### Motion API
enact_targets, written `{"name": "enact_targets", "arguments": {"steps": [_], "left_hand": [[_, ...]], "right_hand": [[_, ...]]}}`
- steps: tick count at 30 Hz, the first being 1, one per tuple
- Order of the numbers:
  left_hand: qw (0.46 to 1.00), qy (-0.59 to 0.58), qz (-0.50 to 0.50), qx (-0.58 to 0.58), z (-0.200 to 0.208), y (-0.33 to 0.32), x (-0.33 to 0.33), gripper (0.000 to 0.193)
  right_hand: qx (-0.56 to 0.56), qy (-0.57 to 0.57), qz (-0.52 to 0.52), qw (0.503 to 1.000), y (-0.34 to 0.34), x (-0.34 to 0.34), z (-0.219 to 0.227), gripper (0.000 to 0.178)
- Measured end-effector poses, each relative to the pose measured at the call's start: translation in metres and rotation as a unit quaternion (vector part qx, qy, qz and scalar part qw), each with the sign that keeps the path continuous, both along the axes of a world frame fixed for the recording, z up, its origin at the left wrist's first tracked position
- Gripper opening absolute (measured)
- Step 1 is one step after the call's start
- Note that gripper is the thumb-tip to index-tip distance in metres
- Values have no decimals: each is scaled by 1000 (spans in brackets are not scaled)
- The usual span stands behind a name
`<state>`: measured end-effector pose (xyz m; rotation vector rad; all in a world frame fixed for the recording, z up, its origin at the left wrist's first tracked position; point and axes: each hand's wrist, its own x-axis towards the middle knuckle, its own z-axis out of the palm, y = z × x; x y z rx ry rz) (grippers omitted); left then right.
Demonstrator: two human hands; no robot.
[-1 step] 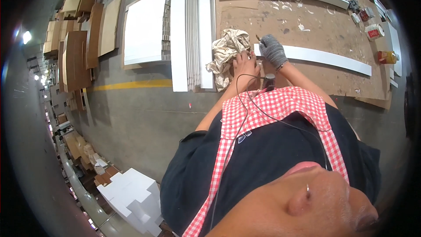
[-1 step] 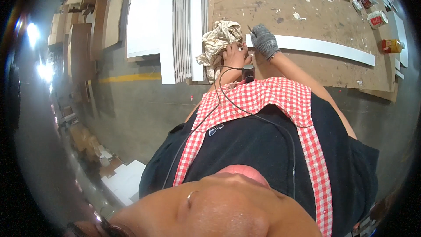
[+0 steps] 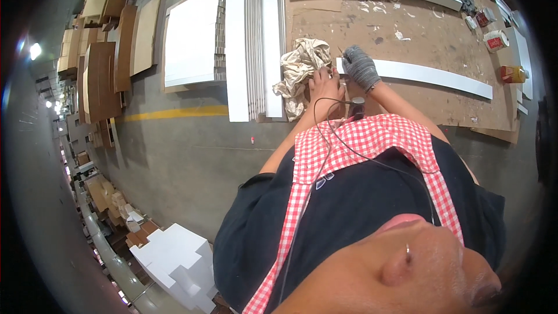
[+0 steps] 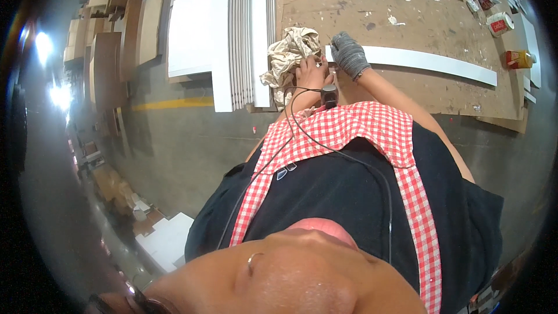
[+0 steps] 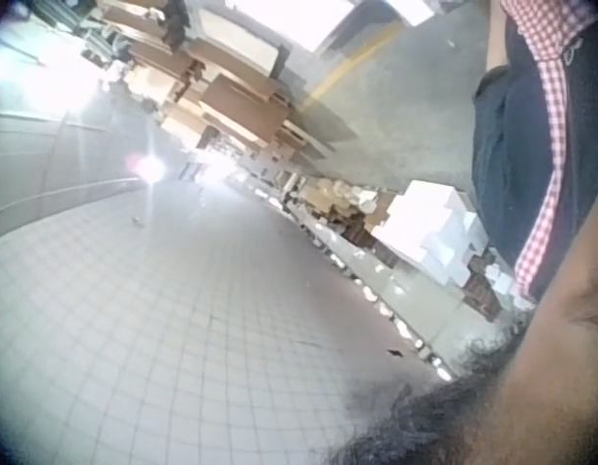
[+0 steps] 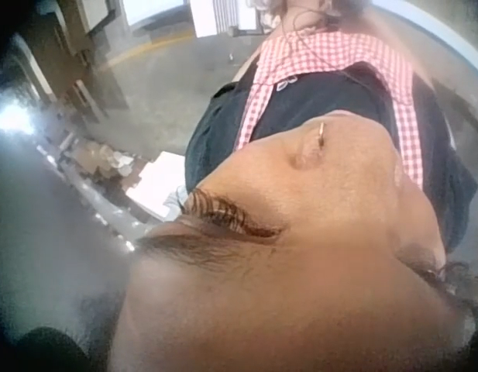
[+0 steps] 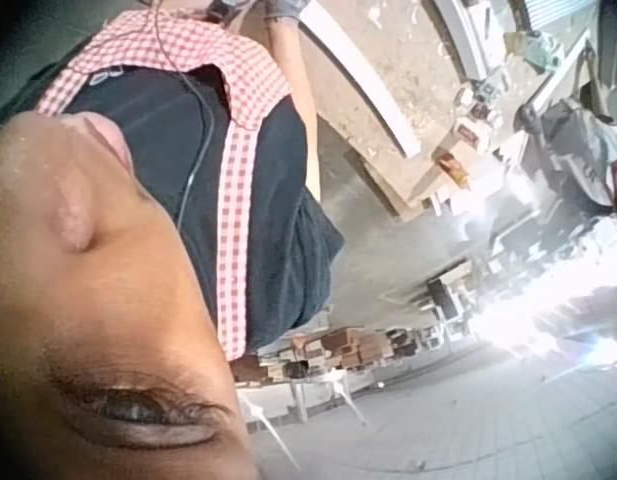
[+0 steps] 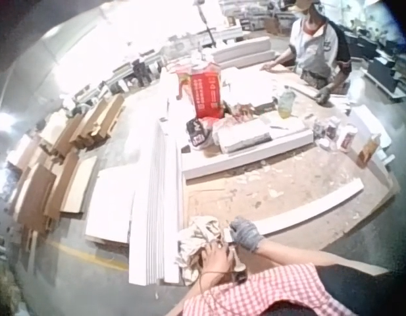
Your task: The recorder uses a rag to wipe down and clean white wooden furniture components on a workbench.
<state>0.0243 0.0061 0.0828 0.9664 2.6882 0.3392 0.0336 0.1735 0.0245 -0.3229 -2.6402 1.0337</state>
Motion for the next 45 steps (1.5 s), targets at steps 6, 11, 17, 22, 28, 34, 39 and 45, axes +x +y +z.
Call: {"name": "enact_targets", "arguments": {"steps": [6,11,17,22,28,34,39,45], "left_hand": [[999,-17,-16,-31,9,5,3,55],[998,-8,-24,-53,11,7,0,52],[998,-21,-32,-48,13,15,-2,52],[995,-40,-23,-89,13,46,-6,58],[992,-65,-24,-102,25,82,-6,59],[993,-31,14,-109,27,107,-7,66],[994,24,-42,-98,14,133,8,70],[985,13,-75,-153,7,148,20,70]], "right_hand": [[0,-24,29,999,3,5,0,18],[-11,-79,63,995,-19,6,18,19],[12,-4,-109,994,65,35,-18,15],[-70,30,-13,997,55,21,-2,15],[-18,-122,7,992,111,44,-13,21],[107,-224,-358,900,365,190,-42,17],[183,-209,-139,951,274,120,-44,21],[389,-61,-132,910,284,145,-91,27]]}}
